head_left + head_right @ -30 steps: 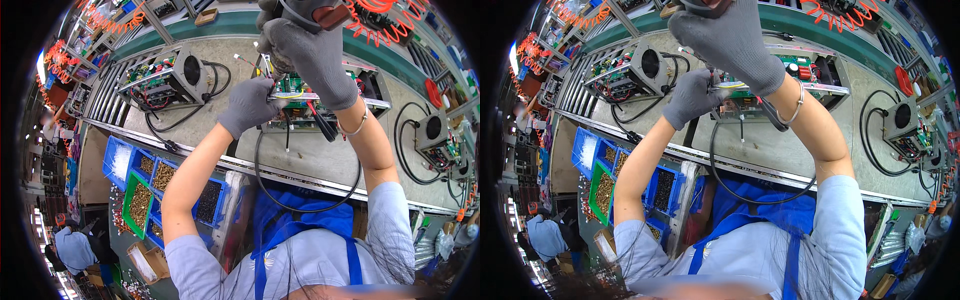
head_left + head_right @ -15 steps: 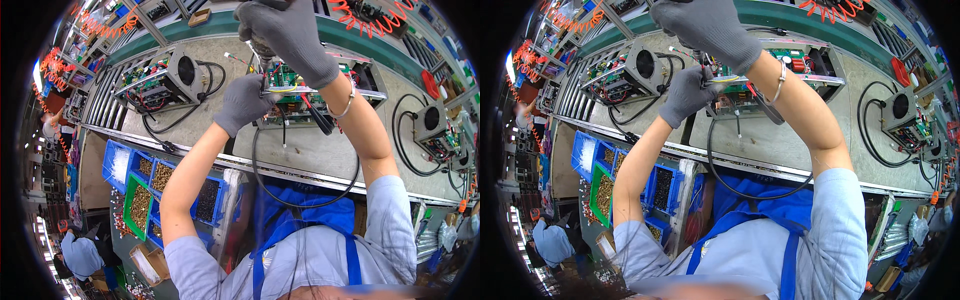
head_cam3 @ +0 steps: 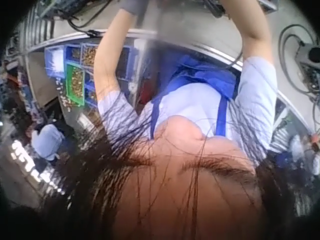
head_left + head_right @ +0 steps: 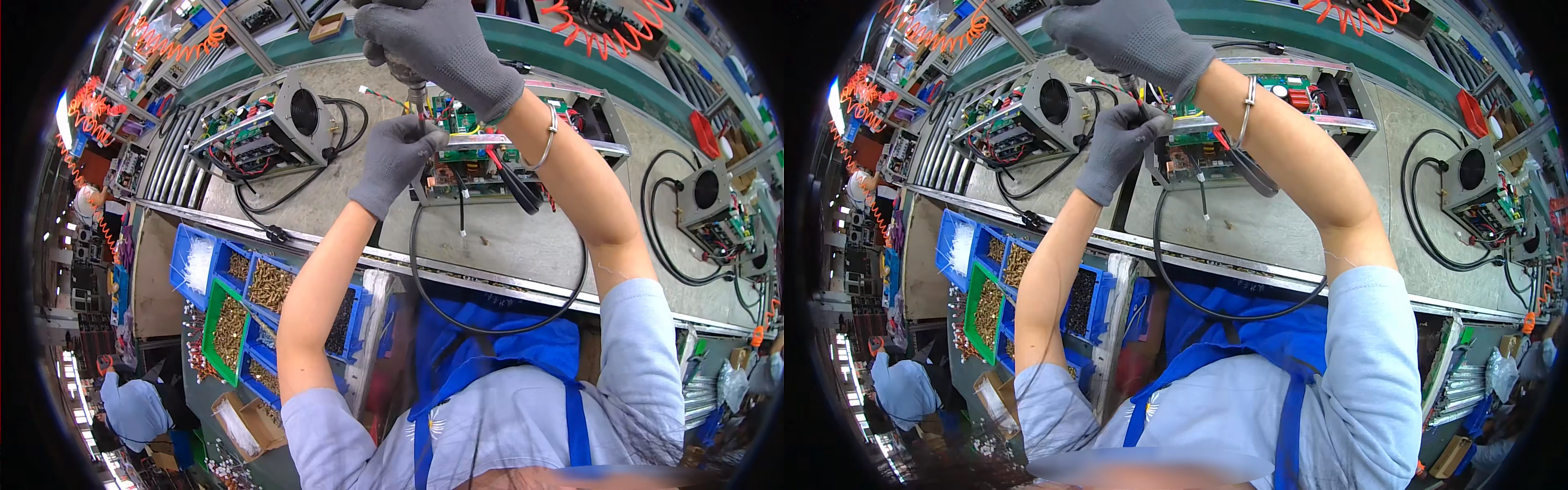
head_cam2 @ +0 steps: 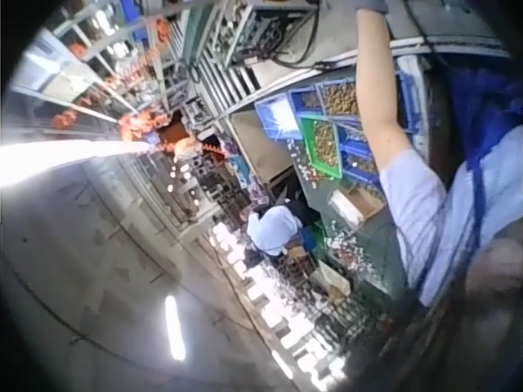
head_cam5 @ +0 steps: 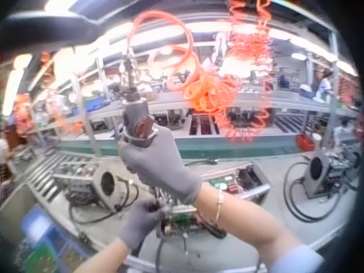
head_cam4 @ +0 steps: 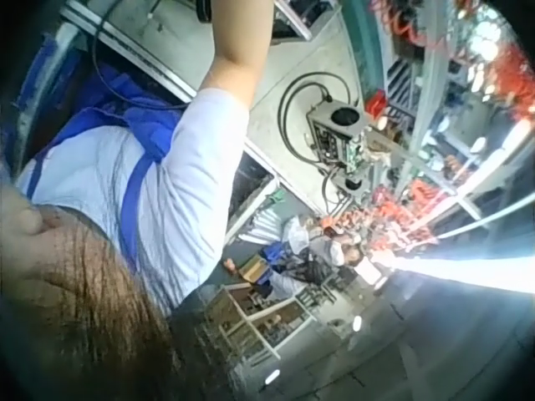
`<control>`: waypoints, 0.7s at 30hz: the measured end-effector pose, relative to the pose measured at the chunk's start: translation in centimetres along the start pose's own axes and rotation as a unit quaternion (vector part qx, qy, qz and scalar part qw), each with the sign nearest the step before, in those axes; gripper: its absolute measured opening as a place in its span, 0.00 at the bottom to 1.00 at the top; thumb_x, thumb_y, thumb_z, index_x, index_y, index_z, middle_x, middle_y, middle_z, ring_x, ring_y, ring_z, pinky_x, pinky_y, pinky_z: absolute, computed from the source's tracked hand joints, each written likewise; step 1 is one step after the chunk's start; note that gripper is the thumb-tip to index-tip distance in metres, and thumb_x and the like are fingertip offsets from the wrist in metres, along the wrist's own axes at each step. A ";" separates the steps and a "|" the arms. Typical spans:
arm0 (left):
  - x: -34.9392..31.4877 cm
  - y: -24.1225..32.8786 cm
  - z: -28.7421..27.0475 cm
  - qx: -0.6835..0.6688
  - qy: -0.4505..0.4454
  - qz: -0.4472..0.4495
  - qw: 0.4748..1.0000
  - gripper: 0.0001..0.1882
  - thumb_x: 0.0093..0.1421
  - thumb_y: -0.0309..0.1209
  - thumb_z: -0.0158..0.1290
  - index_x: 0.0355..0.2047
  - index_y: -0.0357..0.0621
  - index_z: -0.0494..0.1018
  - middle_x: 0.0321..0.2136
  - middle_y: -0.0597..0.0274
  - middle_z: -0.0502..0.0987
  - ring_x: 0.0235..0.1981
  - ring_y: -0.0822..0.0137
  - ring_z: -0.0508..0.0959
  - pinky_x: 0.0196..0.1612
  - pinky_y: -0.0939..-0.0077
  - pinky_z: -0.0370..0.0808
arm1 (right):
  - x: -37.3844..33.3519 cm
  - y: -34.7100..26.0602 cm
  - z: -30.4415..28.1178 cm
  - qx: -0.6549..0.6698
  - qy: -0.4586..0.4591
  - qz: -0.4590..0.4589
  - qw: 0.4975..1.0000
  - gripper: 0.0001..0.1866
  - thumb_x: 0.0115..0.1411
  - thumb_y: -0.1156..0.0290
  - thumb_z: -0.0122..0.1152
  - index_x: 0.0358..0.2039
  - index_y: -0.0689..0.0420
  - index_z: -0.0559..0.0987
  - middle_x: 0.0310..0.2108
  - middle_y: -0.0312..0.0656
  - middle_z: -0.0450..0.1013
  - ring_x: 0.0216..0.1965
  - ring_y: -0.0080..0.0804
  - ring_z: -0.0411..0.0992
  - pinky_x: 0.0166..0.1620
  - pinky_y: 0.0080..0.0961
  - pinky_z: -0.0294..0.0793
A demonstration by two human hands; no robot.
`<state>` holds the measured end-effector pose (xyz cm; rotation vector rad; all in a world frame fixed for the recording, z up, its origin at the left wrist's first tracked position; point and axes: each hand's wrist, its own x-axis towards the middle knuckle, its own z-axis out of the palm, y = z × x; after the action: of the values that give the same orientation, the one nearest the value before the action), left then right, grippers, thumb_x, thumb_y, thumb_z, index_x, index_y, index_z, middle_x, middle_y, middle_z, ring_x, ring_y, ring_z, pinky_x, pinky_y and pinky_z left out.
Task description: The recorder is assembling an industrial electronic device, connecting wires and using a pneumatic screwdriver to secure components.
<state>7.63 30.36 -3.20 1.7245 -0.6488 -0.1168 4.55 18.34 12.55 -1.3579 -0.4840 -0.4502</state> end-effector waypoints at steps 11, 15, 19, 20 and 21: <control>-3.4 10.4 -2.0 0.148 0.088 0.182 0.968 0.31 0.45 0.32 0.70 0.49 0.41 0.72 0.40 0.56 0.80 0.39 0.68 0.80 0.44 0.73 0.77 | -2.9 -2.7 -0.1 -0.024 -0.070 -0.033 0.997 0.12 0.53 0.74 0.60 0.39 0.61 0.76 0.26 0.37 0.74 0.24 0.20 0.72 0.27 0.19 0.72; -8.4 11.7 0.8 -0.020 -0.006 0.091 0.996 0.23 0.42 0.32 0.72 0.38 0.40 0.77 0.38 0.57 0.81 0.40 0.65 0.81 0.45 0.70 0.77 | -12.7 1.7 -2.9 -0.187 -0.073 -0.004 0.980 0.22 0.56 0.71 0.65 0.52 0.59 0.75 0.52 0.43 0.72 0.51 0.29 0.72 0.52 0.28 0.74; -14.1 7.6 4.2 0.117 -0.250 -0.059 0.959 0.26 0.48 0.34 0.65 0.49 0.43 0.75 0.47 0.47 0.77 0.48 0.50 0.77 0.48 0.62 0.75 | -23.0 1.3 -4.0 -0.147 -0.065 0.067 0.985 0.16 0.53 0.80 0.66 0.41 0.56 0.73 0.42 0.38 0.68 0.41 0.28 0.68 0.43 0.29 0.74; -16.0 7.1 3.4 0.165 -0.214 0.013 0.963 0.25 0.47 0.36 0.65 0.47 0.44 0.76 0.45 0.48 0.78 0.48 0.49 0.76 0.48 0.61 0.74 | -26.0 1.8 -4.0 -0.051 -0.015 0.122 0.991 0.18 0.52 0.77 0.68 0.42 0.56 0.72 0.39 0.38 0.68 0.38 0.27 0.68 0.40 0.27 0.74; -17.8 6.3 2.5 0.216 -0.179 0.084 0.956 0.25 0.46 0.37 0.64 0.46 0.45 0.77 0.44 0.49 0.78 0.47 0.48 0.76 0.49 0.59 0.74 | -28.2 1.7 -4.2 0.043 0.034 0.180 0.982 0.20 0.51 0.75 0.70 0.42 0.57 0.70 0.36 0.38 0.68 0.35 0.27 0.69 0.37 0.26 0.74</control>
<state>-10.56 35.97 -2.66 2.0781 -1.1534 -0.1806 -17.37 15.25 -5.53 -1.3075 -0.1902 -0.1749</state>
